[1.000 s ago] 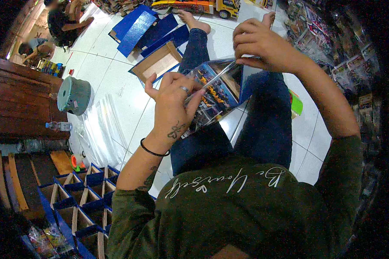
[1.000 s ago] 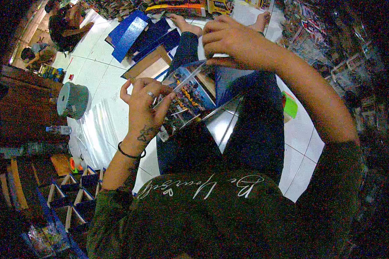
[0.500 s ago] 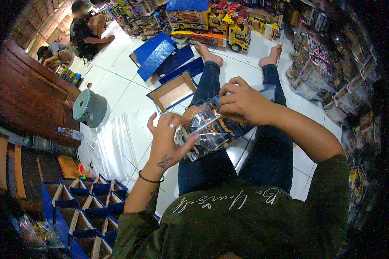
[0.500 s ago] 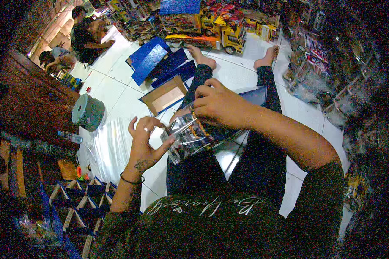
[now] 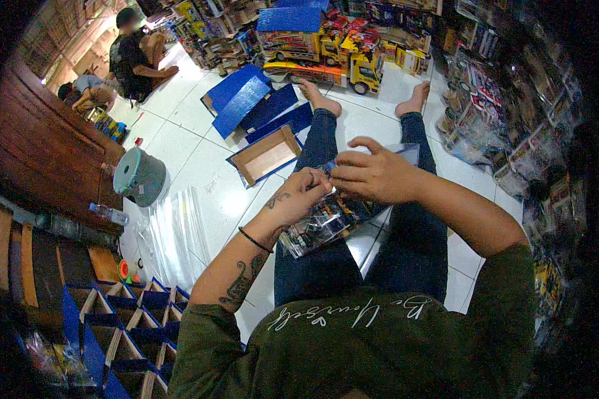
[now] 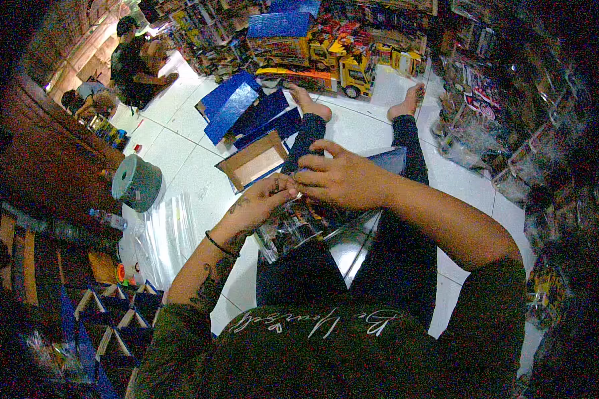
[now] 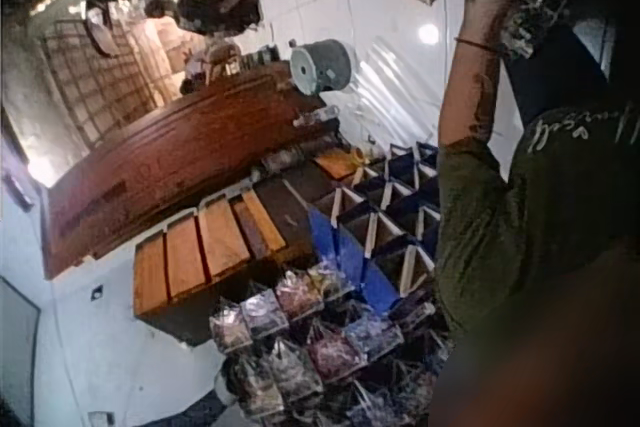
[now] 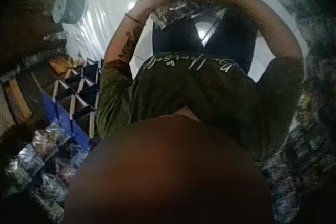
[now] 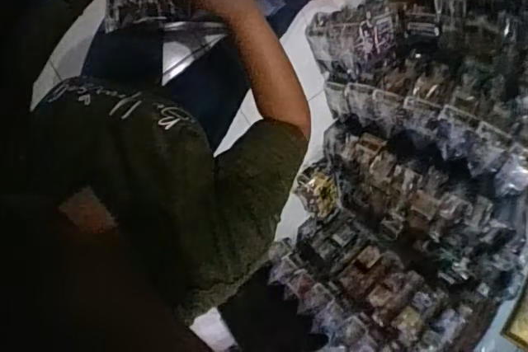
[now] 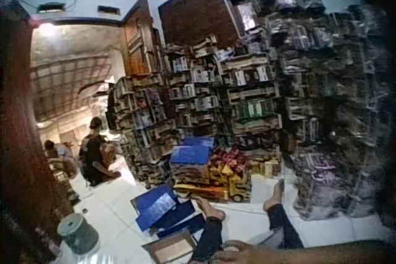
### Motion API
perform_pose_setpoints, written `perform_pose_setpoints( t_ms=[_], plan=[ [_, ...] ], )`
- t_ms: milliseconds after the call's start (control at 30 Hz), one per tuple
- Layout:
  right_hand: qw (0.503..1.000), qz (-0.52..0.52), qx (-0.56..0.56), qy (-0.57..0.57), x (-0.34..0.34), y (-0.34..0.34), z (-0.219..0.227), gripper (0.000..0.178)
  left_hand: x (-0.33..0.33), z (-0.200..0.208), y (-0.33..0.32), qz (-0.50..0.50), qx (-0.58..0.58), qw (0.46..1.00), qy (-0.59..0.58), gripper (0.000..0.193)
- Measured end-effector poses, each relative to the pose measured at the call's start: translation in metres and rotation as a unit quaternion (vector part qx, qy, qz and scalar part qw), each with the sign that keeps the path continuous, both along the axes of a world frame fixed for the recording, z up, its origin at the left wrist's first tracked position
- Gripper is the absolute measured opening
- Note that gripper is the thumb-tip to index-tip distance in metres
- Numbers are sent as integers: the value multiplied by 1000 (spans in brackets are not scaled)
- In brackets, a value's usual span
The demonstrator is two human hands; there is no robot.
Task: The person sits on the floor and wraps several toy boxes in clear plastic film using a handheld tape dispenser. They pull the film, wrap it around each box, and secure it with tape, handling multiple items one at a time.
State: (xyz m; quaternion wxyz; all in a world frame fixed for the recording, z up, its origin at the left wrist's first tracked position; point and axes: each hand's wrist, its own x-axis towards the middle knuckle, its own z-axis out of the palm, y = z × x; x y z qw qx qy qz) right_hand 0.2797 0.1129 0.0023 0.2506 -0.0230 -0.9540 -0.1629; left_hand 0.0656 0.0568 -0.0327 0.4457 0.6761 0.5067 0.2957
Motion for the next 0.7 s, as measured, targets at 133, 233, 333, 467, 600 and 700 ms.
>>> perform_pose_setpoints(
  t_ms=[133, 233, 333, 467, 600, 700],
  plan=[
    [996, 46, 63, -52, -1, 2, 0, 17, 8, 6, -5, 19, 189, 967, 167, 19],
    [995, 27, -30, -87, -4, 9, -7, 16, 19, 9, -22, 55, 339, 902, 262, 12],
    [992, 34, -57, -103, -4, 17, -13, 15, 24, 7, -35, 70, 358, 879, 307, 10],
    [982, 5, -140, -123, 14, 28, 8, 16, 23, -2, -40, 105, 360, 894, 245, 9],
    [974, -65, -215, -31, 34, 27, 35, 20, 24, -10, -38, 134, 395, 883, 216, 10],
    [962, -105, -251, 23, 28, 12, 23, 25, 24, -12, -40, 126, 372, 889, 236, 9]
  ],
)
